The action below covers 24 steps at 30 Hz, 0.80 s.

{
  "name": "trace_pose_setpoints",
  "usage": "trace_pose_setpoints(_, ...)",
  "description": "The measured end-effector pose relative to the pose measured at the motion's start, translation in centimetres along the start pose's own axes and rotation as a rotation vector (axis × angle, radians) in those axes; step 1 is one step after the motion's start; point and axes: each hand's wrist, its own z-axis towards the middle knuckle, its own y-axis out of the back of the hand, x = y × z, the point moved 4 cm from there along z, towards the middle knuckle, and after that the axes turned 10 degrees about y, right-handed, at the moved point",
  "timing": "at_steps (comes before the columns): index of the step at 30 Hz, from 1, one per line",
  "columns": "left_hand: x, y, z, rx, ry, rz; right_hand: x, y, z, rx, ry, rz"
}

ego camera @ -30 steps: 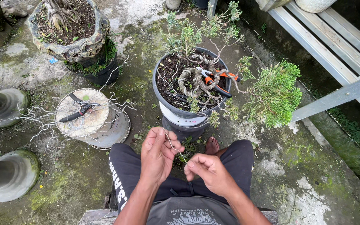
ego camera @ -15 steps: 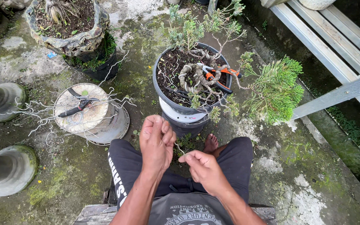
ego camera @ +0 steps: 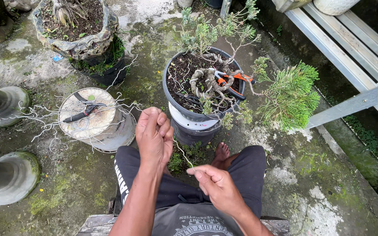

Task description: The person wraps aluminum wire around the branches of a small bonsai tree to shape them. They use wire cutters to trim the wire and their hands to bend and secure the branches in place.

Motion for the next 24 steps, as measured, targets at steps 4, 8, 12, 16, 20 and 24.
trace_pose_setpoints(4,-0.3,0.0,0.4,-0.018,-0.092,-0.019,2.0,0.9,0.4,-0.076,0.107,-0.351)
trace_pose_setpoints(8,-1.1,-1.7,-1.0,-0.074,-0.136,0.042,1.4,0.4,0.9,-0.126,0.146,-0.495)
trace_pose_setpoints(12,-0.7,-2.8,-2.3,-0.031,-0.209,0.103,0.0,0.4,0.4,-0.097,0.003,-0.424)
trace_pose_setpoints(16,-2.1,-2.7,-2.0,-0.036,-0.232,0.145,0.1,1.1,0.2,-0.094,0.010,-0.383)
trace_pose_setpoints(20,-2.6,-1.4,-0.8,-0.081,-0.224,0.084,2.2,0.4,0.1,-0.030,0.202,-0.483)
trace_pose_setpoints(24,-3.0,-0.7,-0.6,-0.055,-0.220,-0.002,-0.9,0.8,-0.3,-0.039,-0.021,0.043)
